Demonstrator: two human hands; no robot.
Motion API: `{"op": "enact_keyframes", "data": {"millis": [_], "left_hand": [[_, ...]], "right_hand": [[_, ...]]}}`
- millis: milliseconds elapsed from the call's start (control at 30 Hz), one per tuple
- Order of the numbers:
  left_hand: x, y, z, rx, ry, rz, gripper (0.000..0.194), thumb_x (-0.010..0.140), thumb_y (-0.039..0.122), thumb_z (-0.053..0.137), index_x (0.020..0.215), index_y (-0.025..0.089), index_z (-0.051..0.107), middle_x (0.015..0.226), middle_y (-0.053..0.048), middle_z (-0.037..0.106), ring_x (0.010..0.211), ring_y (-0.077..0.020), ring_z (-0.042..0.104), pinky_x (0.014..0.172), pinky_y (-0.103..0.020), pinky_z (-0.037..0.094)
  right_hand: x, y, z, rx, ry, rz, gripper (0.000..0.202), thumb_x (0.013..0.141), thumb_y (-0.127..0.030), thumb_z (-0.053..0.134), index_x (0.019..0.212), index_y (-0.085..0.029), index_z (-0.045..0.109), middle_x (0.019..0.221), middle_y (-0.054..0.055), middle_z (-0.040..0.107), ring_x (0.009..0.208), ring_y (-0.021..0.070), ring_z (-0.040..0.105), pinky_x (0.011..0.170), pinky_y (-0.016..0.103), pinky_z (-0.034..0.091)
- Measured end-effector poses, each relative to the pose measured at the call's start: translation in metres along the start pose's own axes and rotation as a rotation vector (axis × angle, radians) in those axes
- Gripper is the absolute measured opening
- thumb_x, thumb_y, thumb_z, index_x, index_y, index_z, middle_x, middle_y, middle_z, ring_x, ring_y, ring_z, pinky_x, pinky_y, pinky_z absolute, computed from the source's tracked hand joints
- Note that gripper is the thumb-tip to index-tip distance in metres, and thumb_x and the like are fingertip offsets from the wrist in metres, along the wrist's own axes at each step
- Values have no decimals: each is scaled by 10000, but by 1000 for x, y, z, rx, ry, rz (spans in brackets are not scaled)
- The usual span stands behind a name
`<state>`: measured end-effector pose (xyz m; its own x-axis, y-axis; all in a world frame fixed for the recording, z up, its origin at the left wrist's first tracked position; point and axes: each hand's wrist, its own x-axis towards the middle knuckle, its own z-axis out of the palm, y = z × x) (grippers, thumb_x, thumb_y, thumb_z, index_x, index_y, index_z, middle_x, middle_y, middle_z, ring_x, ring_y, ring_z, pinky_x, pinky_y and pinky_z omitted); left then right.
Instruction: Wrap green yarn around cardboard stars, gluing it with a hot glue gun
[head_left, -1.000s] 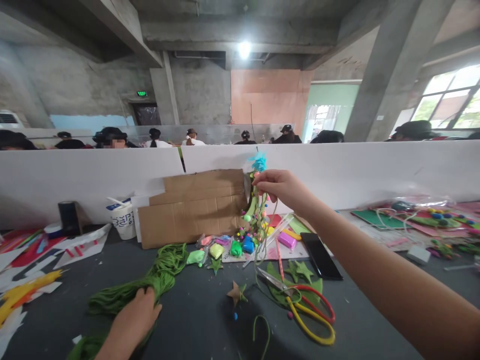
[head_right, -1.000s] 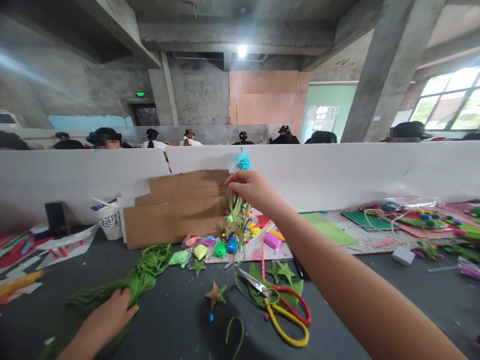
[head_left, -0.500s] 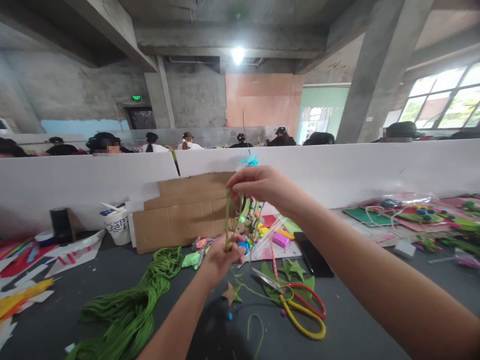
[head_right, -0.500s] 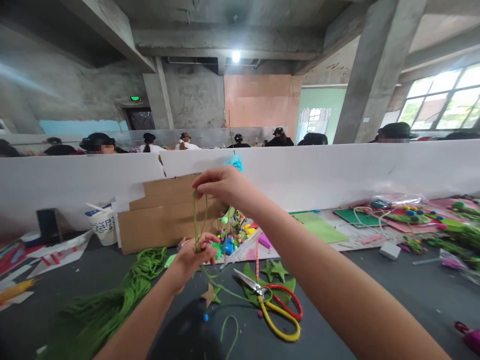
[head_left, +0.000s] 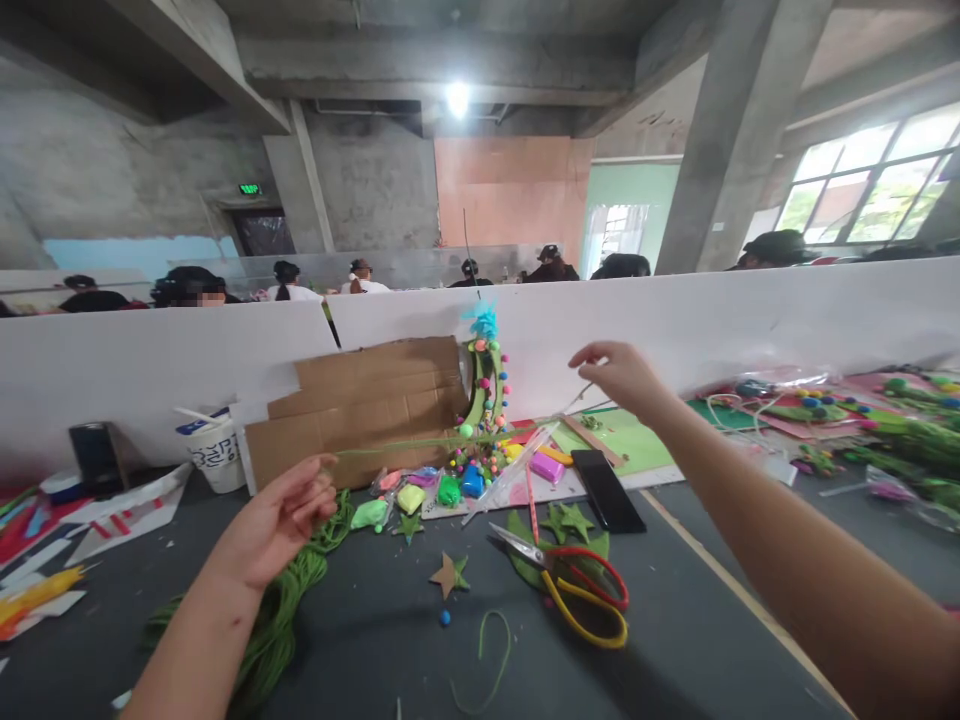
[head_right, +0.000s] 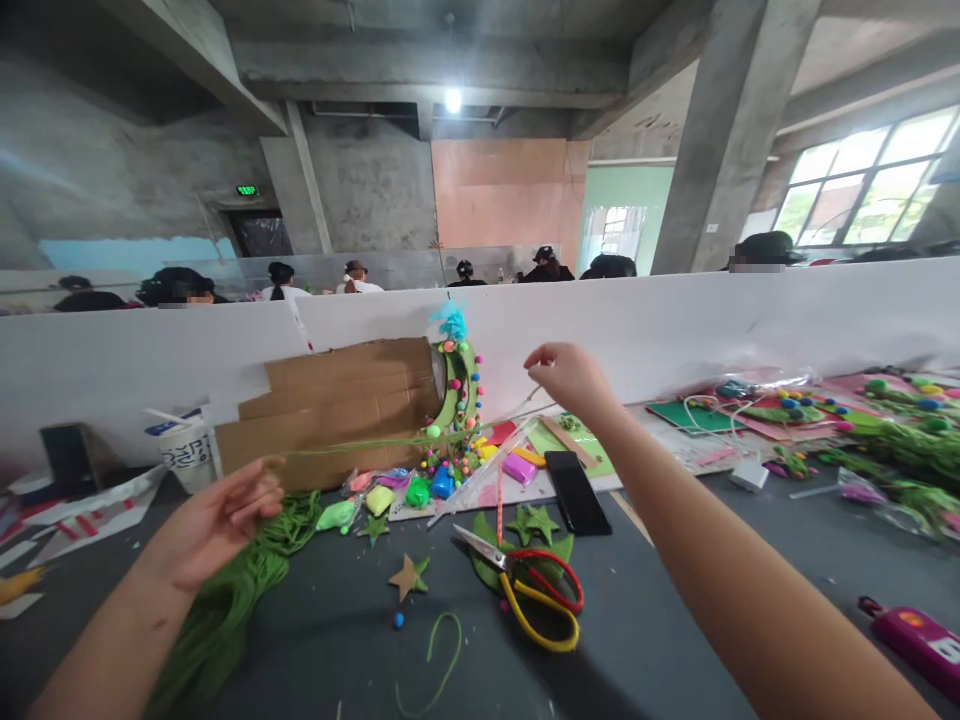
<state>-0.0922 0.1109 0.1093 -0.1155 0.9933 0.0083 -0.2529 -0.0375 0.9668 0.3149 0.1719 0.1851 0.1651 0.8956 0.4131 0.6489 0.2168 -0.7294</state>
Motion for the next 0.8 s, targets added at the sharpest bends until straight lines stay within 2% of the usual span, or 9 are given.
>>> {"op": "enact_keyframes", "data": {"millis": [100,200,300,400,467,533,633,700,800], "left_hand": [[-8,1,-1,-27,-47,-36,129,690,184,615,791,114,652,481,90,287,381,-39,275,323,-120,285],[-13,-2,10,10,-61,-27,90,699,178,618,778,142,643,495,75,368,368,-28,252,302,-104,201],[-19,-5,36,111,-111,-37,113,720,217,637,808,151,664,599,25,559,360,-10,245,316,-120,180],[-30,-10,72,235,-175,-42,240,695,250,680,918,162,695,643,7,623,369,-22,302,341,-145,190],[-34,-16,95,523,-250,61,344,681,245,675,1021,195,679,662,14,649,399,-59,382,383,-177,279],[-35,-24,109,686,-241,147,279,680,261,648,944,188,702,674,6,672,434,-95,448,433,-213,350],[-27,-34,102,776,-144,202,146,676,292,629,697,169,705,664,-23,677,621,-179,576,592,-258,434],[-20,-34,81,848,1,251,156,700,309,592,714,184,685,788,-44,705,754,-219,605,686,-283,431],[-11,-25,39,961,191,273,138,694,315,579,720,216,672,751,-37,702,738,-241,607,664,-294,405]], "right_hand": [[-5,18,23,-30,-146,37,76,573,-157,577,561,-175,649,586,41,583,603,200,522,555,297,351],[-18,17,43,51,-364,13,78,622,-188,597,596,-179,669,599,35,623,634,197,561,584,285,392],[-37,-4,60,196,-589,-39,136,706,-233,572,750,-186,691,692,22,652,594,146,548,539,249,410],[-58,-36,76,347,-776,-99,191,728,-187,539,864,-202,673,760,11,653,543,103,516,492,219,407],[-70,-55,85,431,-874,-139,221,718,-136,522,878,-203,659,782,6,650,580,98,538,531,214,440],[-78,-68,89,498,-926,-172,223,742,-147,523,922,-199,642,800,9,648,562,90,526,508,207,427],[-78,-71,83,387,-833,-217,237,770,-203,563,996,-220,633,781,3,643,517,86,489,463,205,379],[-70,-60,72,213,-708,-215,219,750,-207,598,960,-236,653,781,4,651,560,105,519,496,218,391],[-54,-31,52,72,-595,-161,142,764,-295,610,860,-213,675,818,39,674,673,161,578,573,258,418]]}}
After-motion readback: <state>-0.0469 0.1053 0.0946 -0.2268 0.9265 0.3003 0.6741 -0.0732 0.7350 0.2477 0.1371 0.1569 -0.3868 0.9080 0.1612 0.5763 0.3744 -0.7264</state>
